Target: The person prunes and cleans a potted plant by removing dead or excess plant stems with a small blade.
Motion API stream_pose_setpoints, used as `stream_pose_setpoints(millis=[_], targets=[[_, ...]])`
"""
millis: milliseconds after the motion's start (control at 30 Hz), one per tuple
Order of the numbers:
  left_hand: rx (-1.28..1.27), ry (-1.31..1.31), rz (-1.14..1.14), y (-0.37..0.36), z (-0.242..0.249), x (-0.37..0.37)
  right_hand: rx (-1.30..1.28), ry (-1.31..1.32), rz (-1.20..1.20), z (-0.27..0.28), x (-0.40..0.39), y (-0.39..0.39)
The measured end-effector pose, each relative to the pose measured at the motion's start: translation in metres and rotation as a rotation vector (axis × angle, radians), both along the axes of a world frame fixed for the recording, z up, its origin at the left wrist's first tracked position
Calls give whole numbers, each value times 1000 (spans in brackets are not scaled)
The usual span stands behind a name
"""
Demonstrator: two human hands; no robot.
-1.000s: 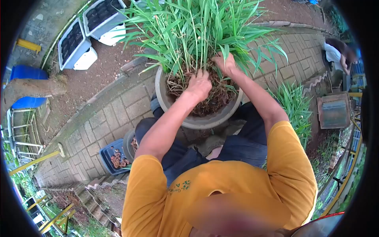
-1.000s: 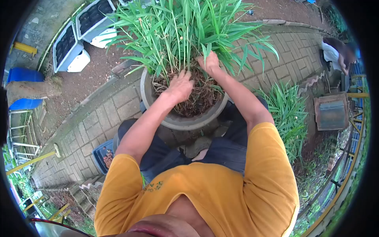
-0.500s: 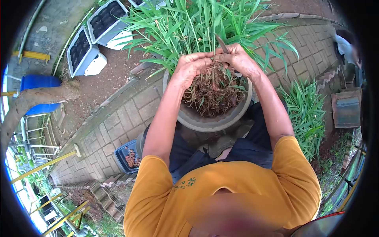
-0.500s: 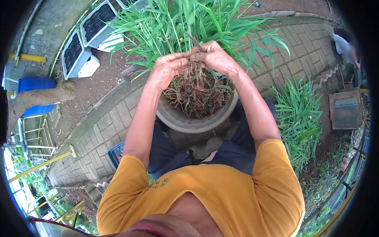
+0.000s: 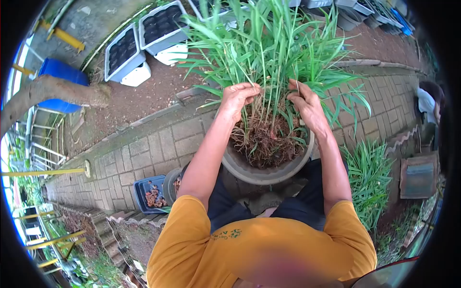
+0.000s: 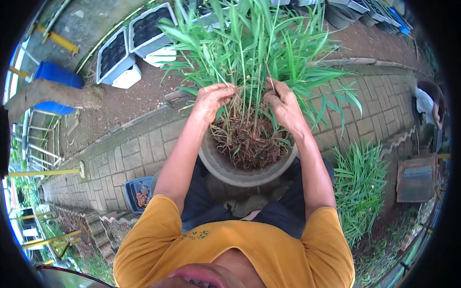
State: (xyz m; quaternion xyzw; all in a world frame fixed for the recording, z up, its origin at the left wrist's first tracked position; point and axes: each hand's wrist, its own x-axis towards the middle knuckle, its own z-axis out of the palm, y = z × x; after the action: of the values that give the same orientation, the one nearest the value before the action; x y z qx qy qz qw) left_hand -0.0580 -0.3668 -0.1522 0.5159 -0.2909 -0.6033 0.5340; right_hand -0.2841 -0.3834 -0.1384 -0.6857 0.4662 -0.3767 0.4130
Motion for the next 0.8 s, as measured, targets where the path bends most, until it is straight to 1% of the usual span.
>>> stream_pose_setpoints(millis=[33, 100, 133, 167, 233, 333, 400, 467, 500, 567, 667, 767, 800], targets=[[27, -64, 66, 4, 5, -1, 174, -1, 91, 10, 4, 11], [-80, 15, 38, 2, 3, 7, 516, -9, 243, 43, 12, 32], [-105, 33, 25, 2, 3, 9, 514, -85, 300, 38, 16, 35], [-107, 21, -4, 2, 8, 9, 513, -63, 307, 31, 17, 34], [-95, 3, -58, 6, 15, 8, 571, -157, 270, 23, 18, 26], [-101, 9, -177, 6, 15, 5, 519, -159, 268, 20, 19, 17], [-132, 10, -251, 6, 15, 4, 532, -193, 284, 24, 20, 21], [-177, 23, -286, 6, 11, 4, 524, -223, 317, 26, 21, 20], [-206, 28, -300, 5, 11, 5, 529, -223, 295, 28, 22, 20], [-211, 31, -293, 6, 12, 4, 545, -226, 250, 31, 24, 23], [-244, -19, -252, 5, 10, -3, 515, -273, 227, 18, 24, 20], [-307, -106, -236, 5, 6, -9, 497, -275, 180, 14, 24, 21], [-288, -48, -238, 5, 3, -10, 487, -267, 162, 12, 24, 20]])
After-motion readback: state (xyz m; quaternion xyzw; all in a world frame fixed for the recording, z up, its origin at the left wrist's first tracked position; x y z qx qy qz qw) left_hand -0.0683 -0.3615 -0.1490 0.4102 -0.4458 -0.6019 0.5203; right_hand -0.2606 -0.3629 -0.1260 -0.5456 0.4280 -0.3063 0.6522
